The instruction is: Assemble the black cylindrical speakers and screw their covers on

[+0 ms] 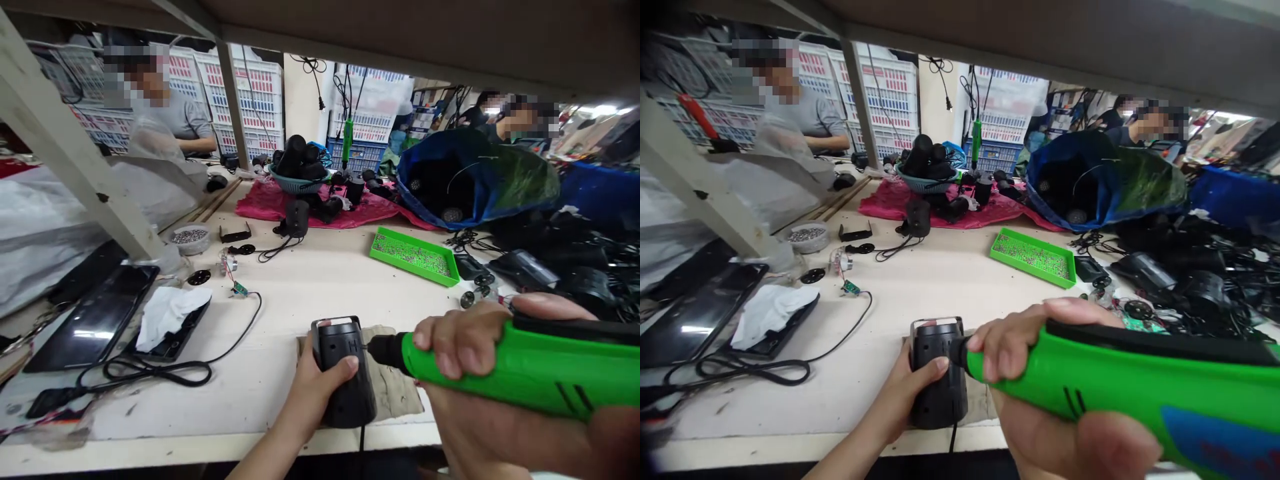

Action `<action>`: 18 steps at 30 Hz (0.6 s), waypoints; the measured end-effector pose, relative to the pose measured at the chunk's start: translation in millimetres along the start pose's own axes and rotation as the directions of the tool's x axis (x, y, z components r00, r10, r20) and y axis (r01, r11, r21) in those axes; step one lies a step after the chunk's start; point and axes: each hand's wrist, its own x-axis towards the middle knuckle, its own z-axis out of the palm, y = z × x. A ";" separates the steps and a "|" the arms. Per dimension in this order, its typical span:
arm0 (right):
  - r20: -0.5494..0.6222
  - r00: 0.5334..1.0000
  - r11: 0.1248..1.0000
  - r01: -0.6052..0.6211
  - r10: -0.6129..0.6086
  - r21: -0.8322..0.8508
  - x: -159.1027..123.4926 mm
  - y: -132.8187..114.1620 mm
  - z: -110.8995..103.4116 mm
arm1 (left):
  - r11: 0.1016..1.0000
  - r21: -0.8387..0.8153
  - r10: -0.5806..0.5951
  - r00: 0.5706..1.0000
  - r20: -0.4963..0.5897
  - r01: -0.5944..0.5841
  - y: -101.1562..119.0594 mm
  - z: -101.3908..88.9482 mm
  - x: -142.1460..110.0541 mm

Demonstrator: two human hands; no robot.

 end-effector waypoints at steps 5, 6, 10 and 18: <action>0.122 0.989 0.990 -0.100 0.087 0.099 -8.0 15.6 21.8 | 0.995 0.072 0.065 0.998 0.008 -0.065 -0.6 -0.1 2.6; 0.125 0.987 0.986 -0.116 0.101 0.123 -8.9 21.5 23.9 | 0.990 0.103 0.093 0.996 0.019 -0.094 -1.3 -0.9 3.6; 0.092 0.986 0.974 -0.156 0.142 0.166 -9.0 35.3 25.4 | 0.970 0.185 0.145 0.987 0.072 -0.156 -4.9 -5.6 8.1; 0.133 0.988 0.974 -0.108 0.083 0.199 -11.9 33.7 24.5 | 0.957 0.211 0.190 0.979 0.072 -0.201 -7.7 -5.9 9.3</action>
